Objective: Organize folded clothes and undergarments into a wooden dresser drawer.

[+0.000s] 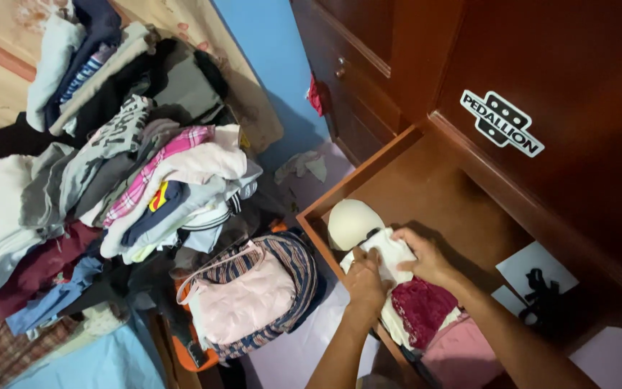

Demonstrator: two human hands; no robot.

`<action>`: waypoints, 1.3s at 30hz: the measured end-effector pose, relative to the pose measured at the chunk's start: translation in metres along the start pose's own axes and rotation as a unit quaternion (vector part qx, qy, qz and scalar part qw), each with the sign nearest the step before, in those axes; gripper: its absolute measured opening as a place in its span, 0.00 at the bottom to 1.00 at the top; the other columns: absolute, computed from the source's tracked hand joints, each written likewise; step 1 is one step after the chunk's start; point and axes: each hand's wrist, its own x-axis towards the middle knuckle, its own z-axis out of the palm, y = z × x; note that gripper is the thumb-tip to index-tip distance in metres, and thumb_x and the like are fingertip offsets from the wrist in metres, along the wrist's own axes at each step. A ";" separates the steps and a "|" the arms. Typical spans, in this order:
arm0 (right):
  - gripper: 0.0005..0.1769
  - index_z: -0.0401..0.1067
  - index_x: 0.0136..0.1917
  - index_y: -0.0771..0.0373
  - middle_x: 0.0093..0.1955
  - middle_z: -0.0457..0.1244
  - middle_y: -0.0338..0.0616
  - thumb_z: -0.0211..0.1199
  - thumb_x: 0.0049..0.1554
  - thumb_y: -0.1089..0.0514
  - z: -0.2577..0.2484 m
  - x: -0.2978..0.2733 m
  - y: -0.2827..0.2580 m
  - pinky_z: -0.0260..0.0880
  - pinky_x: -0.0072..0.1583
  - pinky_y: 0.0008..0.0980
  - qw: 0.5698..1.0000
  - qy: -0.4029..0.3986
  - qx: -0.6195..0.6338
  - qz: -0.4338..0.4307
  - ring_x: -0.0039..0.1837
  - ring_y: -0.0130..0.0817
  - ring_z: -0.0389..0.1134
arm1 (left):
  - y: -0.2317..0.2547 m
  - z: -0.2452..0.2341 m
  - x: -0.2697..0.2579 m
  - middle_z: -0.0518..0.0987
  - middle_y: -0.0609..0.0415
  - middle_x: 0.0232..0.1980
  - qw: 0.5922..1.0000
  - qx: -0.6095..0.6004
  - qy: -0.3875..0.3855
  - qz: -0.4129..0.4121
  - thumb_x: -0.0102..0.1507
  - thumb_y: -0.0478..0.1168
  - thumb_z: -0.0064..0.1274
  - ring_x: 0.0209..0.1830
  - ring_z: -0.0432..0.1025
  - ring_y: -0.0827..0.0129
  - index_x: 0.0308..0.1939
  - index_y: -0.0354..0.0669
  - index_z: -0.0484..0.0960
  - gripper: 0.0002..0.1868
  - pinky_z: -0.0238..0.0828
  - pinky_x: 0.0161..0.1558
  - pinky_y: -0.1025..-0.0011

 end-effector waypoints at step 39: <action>0.21 0.75 0.56 0.64 0.51 0.71 0.43 0.73 0.50 0.60 0.009 0.073 0.107 0.76 0.54 0.32 0.978 0.114 0.011 0.175 0.53 0.32 0.72 | -0.114 0.049 0.195 0.80 0.45 0.60 0.974 -0.103 -0.150 -0.136 0.38 0.57 0.83 0.63 0.73 0.60 0.62 0.39 0.76 0.53 0.68 0.64 0.67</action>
